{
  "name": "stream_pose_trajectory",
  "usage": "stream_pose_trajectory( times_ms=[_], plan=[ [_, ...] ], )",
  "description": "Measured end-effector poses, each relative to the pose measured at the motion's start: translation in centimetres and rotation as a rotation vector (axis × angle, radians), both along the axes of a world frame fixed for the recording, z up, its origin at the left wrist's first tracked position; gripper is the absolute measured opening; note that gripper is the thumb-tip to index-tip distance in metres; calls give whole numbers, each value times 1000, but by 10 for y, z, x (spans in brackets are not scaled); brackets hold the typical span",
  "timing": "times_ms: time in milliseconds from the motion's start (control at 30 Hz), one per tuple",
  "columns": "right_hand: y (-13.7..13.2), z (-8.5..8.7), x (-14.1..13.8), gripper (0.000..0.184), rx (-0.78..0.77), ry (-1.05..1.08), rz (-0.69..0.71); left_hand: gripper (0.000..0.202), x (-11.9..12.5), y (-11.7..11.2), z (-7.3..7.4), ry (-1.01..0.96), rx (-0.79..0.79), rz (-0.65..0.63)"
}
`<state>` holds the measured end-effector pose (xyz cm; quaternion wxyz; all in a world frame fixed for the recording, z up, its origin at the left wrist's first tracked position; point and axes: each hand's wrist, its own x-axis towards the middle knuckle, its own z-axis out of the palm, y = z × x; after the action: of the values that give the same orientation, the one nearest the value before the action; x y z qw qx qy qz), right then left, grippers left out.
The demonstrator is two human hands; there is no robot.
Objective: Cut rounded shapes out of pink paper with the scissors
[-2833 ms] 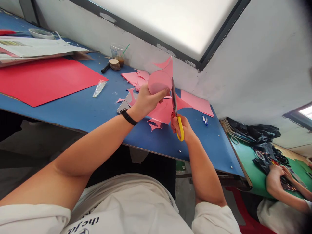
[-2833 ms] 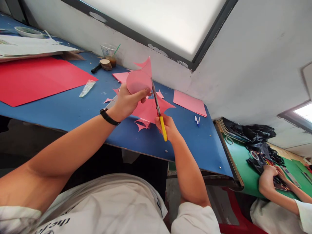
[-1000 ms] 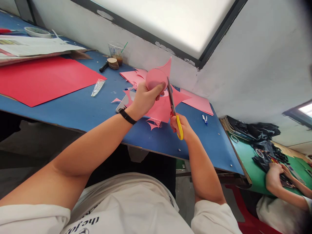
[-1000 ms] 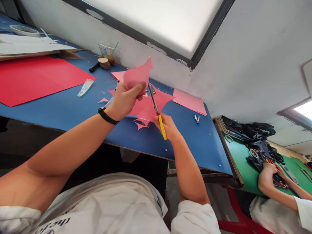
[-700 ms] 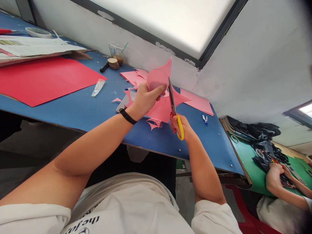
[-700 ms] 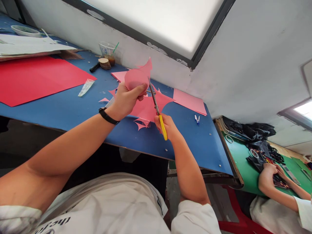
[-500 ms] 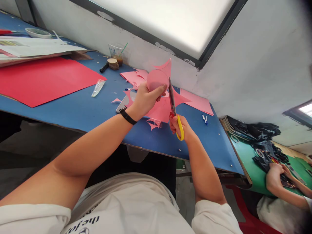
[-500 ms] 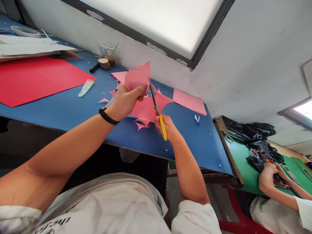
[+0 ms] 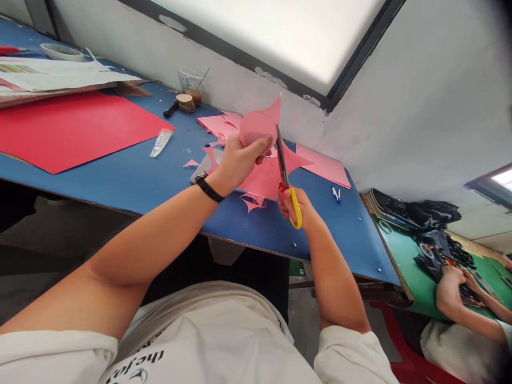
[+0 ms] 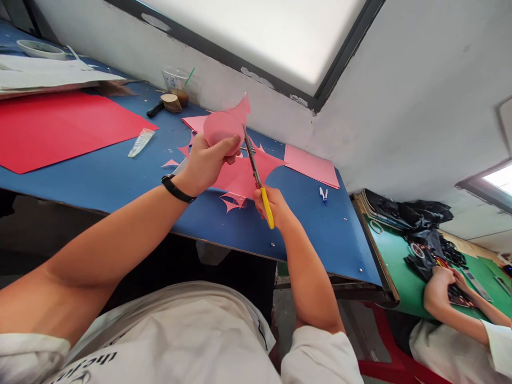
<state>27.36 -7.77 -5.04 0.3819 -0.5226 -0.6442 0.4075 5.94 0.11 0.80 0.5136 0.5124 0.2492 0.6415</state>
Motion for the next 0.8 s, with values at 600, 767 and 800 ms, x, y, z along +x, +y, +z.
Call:
stream_pose_trajectory(
  times_ms=[600, 767, 800],
  plan=[
    [1, -2, 4, 83, 48, -23, 6, 33, -4, -3, 3, -34, 62, -67],
    [1, -1, 3, 89, 40, -39, 3, 34, -4, -2, 2, -23, 53, -66],
    [1, 0, 3, 90, 33, -42, 2, 34, -4, -2, 2, -19, 50, -64]
  ],
)
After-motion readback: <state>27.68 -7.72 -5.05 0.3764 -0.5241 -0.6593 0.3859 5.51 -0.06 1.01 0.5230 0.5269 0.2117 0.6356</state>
